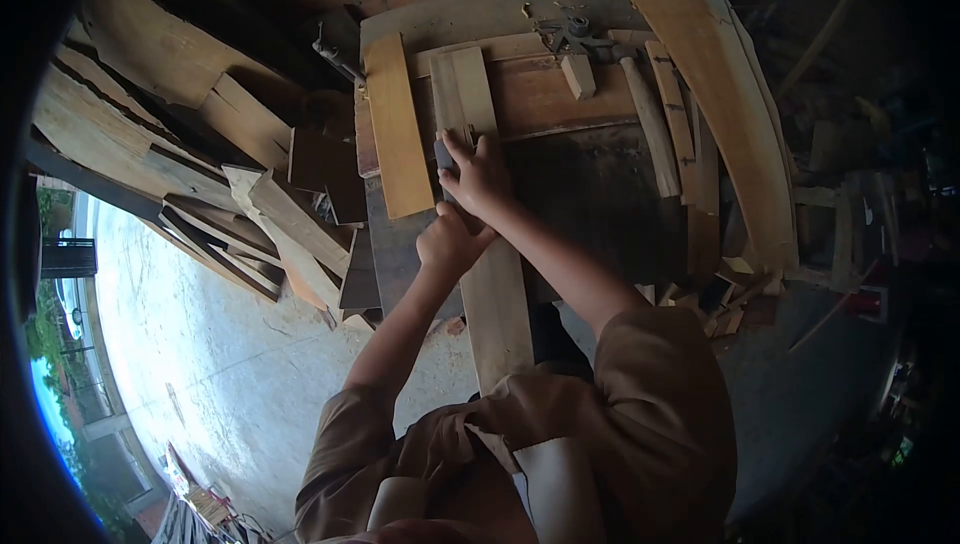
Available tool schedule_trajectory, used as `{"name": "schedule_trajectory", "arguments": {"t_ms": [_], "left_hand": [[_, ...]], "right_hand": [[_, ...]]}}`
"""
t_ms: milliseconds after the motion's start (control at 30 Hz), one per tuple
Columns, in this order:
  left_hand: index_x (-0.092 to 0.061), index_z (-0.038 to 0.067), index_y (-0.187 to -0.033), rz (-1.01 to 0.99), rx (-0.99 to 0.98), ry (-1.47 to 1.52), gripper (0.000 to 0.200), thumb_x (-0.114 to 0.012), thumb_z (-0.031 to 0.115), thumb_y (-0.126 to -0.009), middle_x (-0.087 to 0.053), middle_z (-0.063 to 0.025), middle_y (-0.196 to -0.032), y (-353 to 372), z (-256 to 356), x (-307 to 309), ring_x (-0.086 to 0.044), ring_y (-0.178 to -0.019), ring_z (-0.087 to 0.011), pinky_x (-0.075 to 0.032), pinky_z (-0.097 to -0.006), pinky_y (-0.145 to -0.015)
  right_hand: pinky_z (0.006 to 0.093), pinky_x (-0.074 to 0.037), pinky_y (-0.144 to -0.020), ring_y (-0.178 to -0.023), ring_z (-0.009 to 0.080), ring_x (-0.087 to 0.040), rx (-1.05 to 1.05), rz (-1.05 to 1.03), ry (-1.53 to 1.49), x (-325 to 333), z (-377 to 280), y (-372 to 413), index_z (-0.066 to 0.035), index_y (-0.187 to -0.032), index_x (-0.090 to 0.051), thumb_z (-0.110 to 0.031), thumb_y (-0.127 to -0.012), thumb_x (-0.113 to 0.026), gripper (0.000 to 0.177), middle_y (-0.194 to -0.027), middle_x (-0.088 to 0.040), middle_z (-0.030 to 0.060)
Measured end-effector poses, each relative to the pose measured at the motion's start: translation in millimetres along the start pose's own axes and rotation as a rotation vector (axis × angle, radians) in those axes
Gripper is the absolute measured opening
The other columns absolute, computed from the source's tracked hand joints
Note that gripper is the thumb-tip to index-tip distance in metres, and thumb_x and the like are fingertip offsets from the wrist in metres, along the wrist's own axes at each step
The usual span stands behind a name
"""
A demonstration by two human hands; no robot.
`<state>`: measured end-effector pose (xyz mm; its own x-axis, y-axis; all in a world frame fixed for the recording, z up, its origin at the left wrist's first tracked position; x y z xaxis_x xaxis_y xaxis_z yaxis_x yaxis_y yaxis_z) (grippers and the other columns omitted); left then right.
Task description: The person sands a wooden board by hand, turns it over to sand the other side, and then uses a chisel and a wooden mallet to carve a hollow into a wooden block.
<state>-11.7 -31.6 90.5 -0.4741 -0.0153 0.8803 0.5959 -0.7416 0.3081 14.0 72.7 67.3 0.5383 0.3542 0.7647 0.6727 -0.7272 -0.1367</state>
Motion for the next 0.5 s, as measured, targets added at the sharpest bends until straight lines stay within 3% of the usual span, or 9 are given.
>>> {"name": "schedule_trajectory", "arguments": {"t_ms": [33, 100, 133, 167, 233, 333, 433, 500], "left_hand": [[-0.041, -0.003, -0.085, -0.023, -0.005, 0.007, 0.074, -0.062, 0.064, -0.06, -0.06, -0.0176, -0.064, 41.9, -6.1, -16.5, -0.063, -0.062, -0.0326, -0.05, -0.0402, -0.052], [-0.039, -0.003, -0.087, -0.159, -0.011, 0.103, 0.075, -0.061, 0.063, -0.061, -0.06, -0.0184, -0.064, 119.7, -16.7, -44.7, -0.063, -0.061, -0.0328, -0.05, -0.0404, -0.051], [-0.039, -0.004, -0.084, -0.122, -0.038, 0.111, 0.076, -0.063, 0.063, -0.058, -0.058, -0.0153, -0.057, 149.4, -23.9, -64.0, -0.061, -0.052, -0.0292, -0.048, -0.0377, -0.043], [-0.039, -0.003, -0.083, -0.2, -0.017, 0.097, 0.077, -0.062, 0.065, -0.057, -0.057, -0.0141, -0.055, 166.5, -27.7, -77.9, -0.061, -0.049, -0.0275, -0.048, -0.0364, -0.042], [-0.038, -0.001, -0.082, -0.158, -0.036, 0.095, 0.077, -0.063, 0.066, -0.056, -0.057, -0.0127, -0.054, 169.2, -25.1, -80.0, -0.06, -0.048, -0.0264, -0.047, -0.0363, -0.041], [-0.039, -0.006, -0.086, -0.114, -0.03, 0.119, 0.078, -0.066, 0.061, -0.056, -0.058, -0.0164, -0.061, 121.5, -11.8, -59.7, -0.062, -0.055, -0.0323, -0.05, -0.0403, -0.048], [-0.041, -0.005, -0.084, -0.069, -0.038, 0.038, 0.076, -0.067, 0.06, -0.055, -0.06, -0.0192, -0.065, 26.1, 11.9, -9.3, -0.063, -0.059, -0.031, -0.051, -0.039, -0.051], [-0.043, -0.006, -0.087, -0.015, -0.055, 0.009, 0.077, -0.066, 0.06, -0.055, -0.062, -0.0188, -0.072, -48.8, 24.8, 13.2, -0.064, -0.068, -0.0307, -0.051, -0.0386, -0.06]], "right_hand": [[0.0406, -0.046, -0.064, -0.078, 0.0356, -0.051, 0.015, -0.028, 0.0, 3.3, -4.1, 46.4, -0.024, -0.129, -0.038, -0.03, -0.074, -0.062, 0.06, -0.096, -0.041, 0.0193], [0.0419, -0.045, -0.065, -0.078, 0.0367, -0.051, -0.008, -0.098, 0.016, 14.9, -12.4, 133.3, -0.024, -0.131, -0.036, -0.028, -0.074, -0.062, 0.063, -0.095, -0.04, 0.0212], [0.0417, -0.045, -0.065, -0.078, 0.0362, -0.051, 0.035, -0.087, 0.027, 16.2, -11.4, 165.4, -0.023, -0.131, -0.036, -0.028, -0.073, -0.063, 0.064, -0.096, -0.04, 0.0219], [0.0411, -0.045, -0.065, -0.077, 0.0349, -0.051, 0.04, -0.123, 0.053, 22.4, -12.0, 183.8, -0.023, -0.131, -0.037, -0.028, -0.072, -0.064, 0.065, -0.096, -0.04, 0.0212], [0.0407, -0.045, -0.064, -0.076, 0.0343, -0.051, -0.006, -0.141, 0.02, 25.8, -12.5, 185.4, -0.024, -0.129, -0.039, -0.028, -0.072, -0.063, 0.062, -0.095, -0.041, 0.0203], [0.0406, -0.045, -0.064, -0.077, 0.0346, -0.052, -0.003, -0.107, -0.011, 23.0, -5.6, 131.9, -0.026, -0.128, -0.04, -0.029, -0.074, -0.062, 0.059, -0.095, -0.041, 0.02], [0.0407, -0.046, -0.066, -0.077, 0.0353, -0.052, -0.045, -0.007, -0.036, 15.7, 6.5, 33.7, -0.025, -0.126, -0.043, -0.03, -0.075, -0.062, 0.054, -0.094, -0.043, 0.0205], [0.0419, -0.045, -0.07, -0.082, 0.0381, -0.053, -0.1, 0.056, 0.002, 12.4, 19.0, -44.0, -0.028, -0.127, -0.041, -0.035, -0.076, -0.06, 0.054, -0.098, -0.044, 0.0228]]}}
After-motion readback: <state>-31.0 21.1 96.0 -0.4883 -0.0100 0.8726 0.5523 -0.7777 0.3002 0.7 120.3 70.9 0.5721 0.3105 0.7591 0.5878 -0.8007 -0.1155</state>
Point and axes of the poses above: each hand's wrist, its own y-axis away from the middle knuckle, its own x-axis out of the back of the hand, z = x × y, the point moved 1 cm from there along -y, towards the middle knuckle
